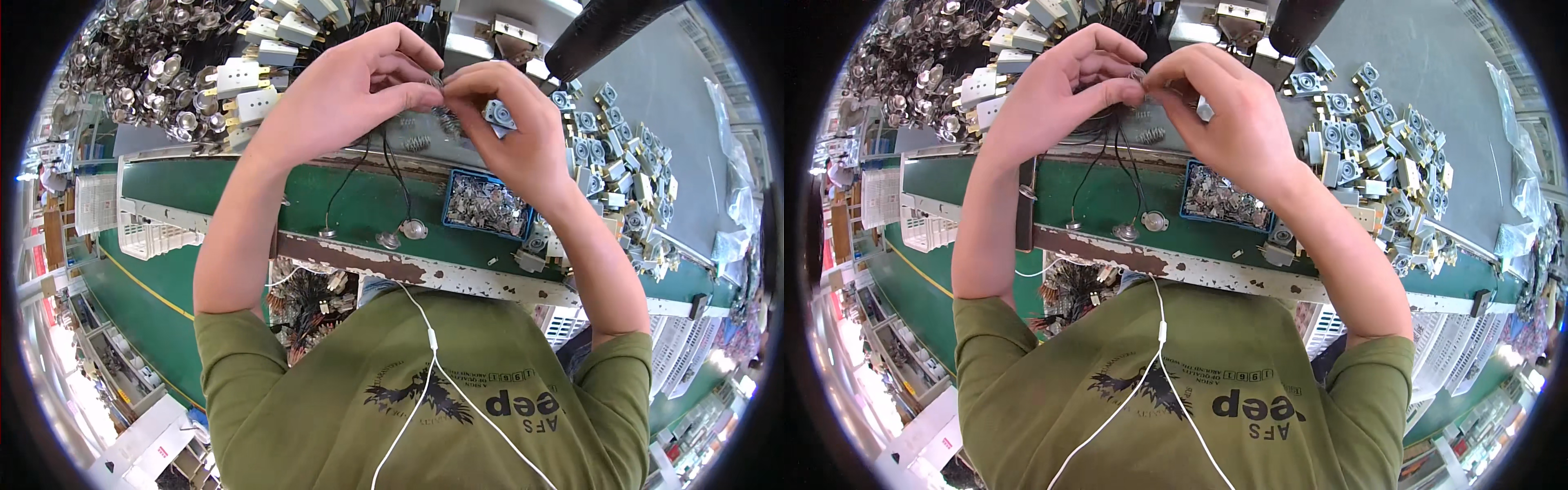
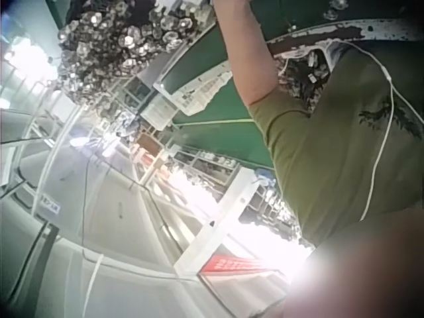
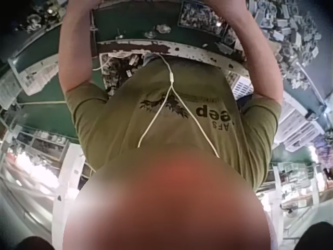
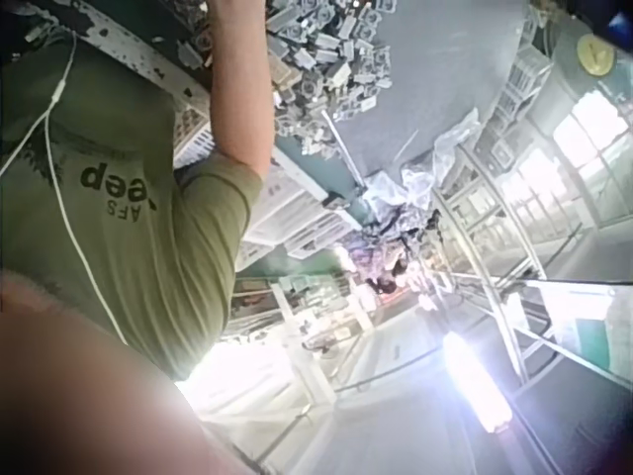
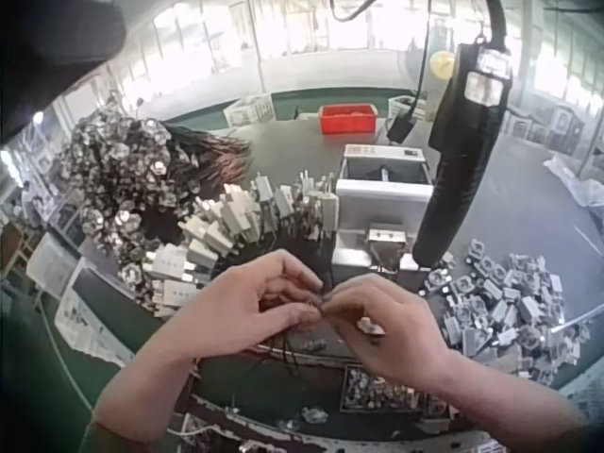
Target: Manually assemble and secure electronic components on a production line using an electric screwdriver.
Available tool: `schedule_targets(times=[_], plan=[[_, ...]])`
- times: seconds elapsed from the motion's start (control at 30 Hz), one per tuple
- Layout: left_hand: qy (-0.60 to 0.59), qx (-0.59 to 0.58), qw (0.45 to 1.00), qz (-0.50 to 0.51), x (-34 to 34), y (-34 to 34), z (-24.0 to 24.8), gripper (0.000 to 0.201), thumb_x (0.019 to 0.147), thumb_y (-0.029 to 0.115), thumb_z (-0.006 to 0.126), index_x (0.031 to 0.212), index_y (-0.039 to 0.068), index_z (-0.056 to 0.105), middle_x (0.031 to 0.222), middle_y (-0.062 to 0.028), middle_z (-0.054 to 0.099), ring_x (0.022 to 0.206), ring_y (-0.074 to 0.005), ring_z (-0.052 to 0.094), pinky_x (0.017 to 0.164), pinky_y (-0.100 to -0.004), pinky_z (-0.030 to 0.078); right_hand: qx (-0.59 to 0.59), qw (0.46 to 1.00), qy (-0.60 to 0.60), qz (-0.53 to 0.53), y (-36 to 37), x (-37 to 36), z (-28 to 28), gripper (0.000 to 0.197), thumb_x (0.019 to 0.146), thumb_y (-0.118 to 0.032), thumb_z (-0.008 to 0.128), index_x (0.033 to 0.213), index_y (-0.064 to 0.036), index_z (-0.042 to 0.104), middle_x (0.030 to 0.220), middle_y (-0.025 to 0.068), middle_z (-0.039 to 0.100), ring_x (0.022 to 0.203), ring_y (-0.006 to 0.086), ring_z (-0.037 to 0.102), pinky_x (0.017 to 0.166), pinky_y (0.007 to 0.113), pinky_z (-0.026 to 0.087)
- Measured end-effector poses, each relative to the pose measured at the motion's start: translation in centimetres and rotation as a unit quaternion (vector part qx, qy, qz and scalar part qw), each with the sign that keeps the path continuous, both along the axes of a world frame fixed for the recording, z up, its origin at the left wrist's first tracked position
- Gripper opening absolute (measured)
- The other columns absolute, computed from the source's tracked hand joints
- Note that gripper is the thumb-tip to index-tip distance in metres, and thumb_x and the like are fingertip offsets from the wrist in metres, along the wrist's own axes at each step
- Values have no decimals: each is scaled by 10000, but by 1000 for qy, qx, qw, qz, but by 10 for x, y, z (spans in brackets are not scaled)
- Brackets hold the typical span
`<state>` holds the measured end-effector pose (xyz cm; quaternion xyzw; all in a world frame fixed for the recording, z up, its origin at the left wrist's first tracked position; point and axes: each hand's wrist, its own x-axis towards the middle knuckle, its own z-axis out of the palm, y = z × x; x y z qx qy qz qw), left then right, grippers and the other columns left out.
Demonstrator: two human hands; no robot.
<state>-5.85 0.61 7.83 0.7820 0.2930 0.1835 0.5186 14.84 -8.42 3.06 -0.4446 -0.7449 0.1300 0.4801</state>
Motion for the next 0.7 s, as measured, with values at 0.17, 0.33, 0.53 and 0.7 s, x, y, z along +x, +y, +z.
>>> schedule_targets(times=[0.17,0.33,0.53,0.7], plan=[[3,211,977,23,1,-13,-2,216,925,123,718,1120,69,644,964,-88,749,926,-198,734,796,-333,562,-259,926,273,41,-10,-9,10,142,1040,-89,619,1156,-7,617,960,15,638,865,91,596,783,250,488],[30,401,915,32,-3,-14,-7,230,899,78,756,1120,66,696,984,-52,723,821,-174,702,746,-297,557,-302,873,371,92,-8,-11,3,226,1036,-136,644,1207,10,658,969,11,657,830,87,585,755,245,484],[-321,435,838,-82,8,22,-21,179,829,15,774,978,60,687,889,-77,657,818,-277,681,727,-367,543,-397,816,419,8,0,-8,8,377,1074,-367,582,1094,-2,675,887,30,672,722,95,584,668,248,472],[-365,540,755,-72,5,34,-32,201,858,68,756,1052,86,704,943,-98,710,866,-309,702,738,-401,543,-405,889,209,-49,1,-7,8,427,1067,-378,588,1200,20,664,940,55,701,773,98,616,649,249,479]])
